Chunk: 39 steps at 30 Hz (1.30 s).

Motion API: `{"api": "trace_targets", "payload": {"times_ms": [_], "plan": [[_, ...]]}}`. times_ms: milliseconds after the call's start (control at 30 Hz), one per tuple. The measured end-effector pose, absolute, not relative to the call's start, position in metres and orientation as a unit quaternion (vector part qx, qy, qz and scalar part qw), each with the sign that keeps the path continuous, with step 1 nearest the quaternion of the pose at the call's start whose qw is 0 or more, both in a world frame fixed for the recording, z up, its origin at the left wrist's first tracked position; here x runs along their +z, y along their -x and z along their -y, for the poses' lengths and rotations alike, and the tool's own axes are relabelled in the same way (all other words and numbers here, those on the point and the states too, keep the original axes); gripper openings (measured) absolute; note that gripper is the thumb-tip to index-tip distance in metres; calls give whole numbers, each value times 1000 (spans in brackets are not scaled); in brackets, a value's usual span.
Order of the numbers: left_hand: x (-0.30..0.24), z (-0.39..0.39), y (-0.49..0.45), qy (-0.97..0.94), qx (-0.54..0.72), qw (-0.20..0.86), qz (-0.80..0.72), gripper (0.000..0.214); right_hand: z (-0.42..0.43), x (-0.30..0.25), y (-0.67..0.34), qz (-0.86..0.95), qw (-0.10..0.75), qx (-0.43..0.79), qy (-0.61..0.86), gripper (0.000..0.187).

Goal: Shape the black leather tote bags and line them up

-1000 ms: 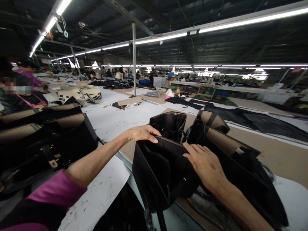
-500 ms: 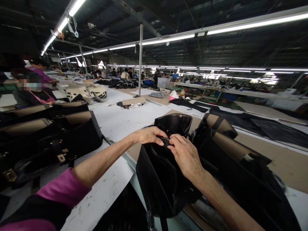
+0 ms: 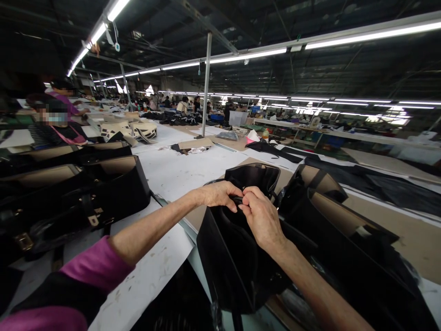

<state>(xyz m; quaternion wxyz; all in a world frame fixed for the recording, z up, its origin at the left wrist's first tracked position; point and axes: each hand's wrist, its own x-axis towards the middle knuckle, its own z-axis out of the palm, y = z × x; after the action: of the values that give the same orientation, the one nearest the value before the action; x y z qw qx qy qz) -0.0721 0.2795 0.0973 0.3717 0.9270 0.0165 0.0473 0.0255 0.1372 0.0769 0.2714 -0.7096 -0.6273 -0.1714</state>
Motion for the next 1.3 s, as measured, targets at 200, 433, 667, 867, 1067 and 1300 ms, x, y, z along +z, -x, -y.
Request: {"api": "trace_targets", "payload": {"times_ms": [200, 433, 667, 867, 1067, 1300], "plan": [[108, -266, 75, -985, 78, 142, -61, 29, -138, 71, -28, 616, 310, -169, 704, 11], [105, -260, 74, -991, 103, 39, -71, 15, -140, 76, -26, 598, 246, -187, 739, 5], [99, -268, 75, -973, 104, 198, -57, 17, -82, 75, -43, 550, 185, -238, 779, 44], [94, -274, 68, -929, 85, 355, -60, 20, -66, 70, -59, 527, 186, -152, 815, 26], [101, -274, 66, -875, 38, 479, -62, 21, -72, 80, -65, 483, 210, -59, 848, 22], [101, -280, 61, -859, 34, 506, -66, 19, -73, 83, -66, 484, 203, -58, 849, 17]]}}
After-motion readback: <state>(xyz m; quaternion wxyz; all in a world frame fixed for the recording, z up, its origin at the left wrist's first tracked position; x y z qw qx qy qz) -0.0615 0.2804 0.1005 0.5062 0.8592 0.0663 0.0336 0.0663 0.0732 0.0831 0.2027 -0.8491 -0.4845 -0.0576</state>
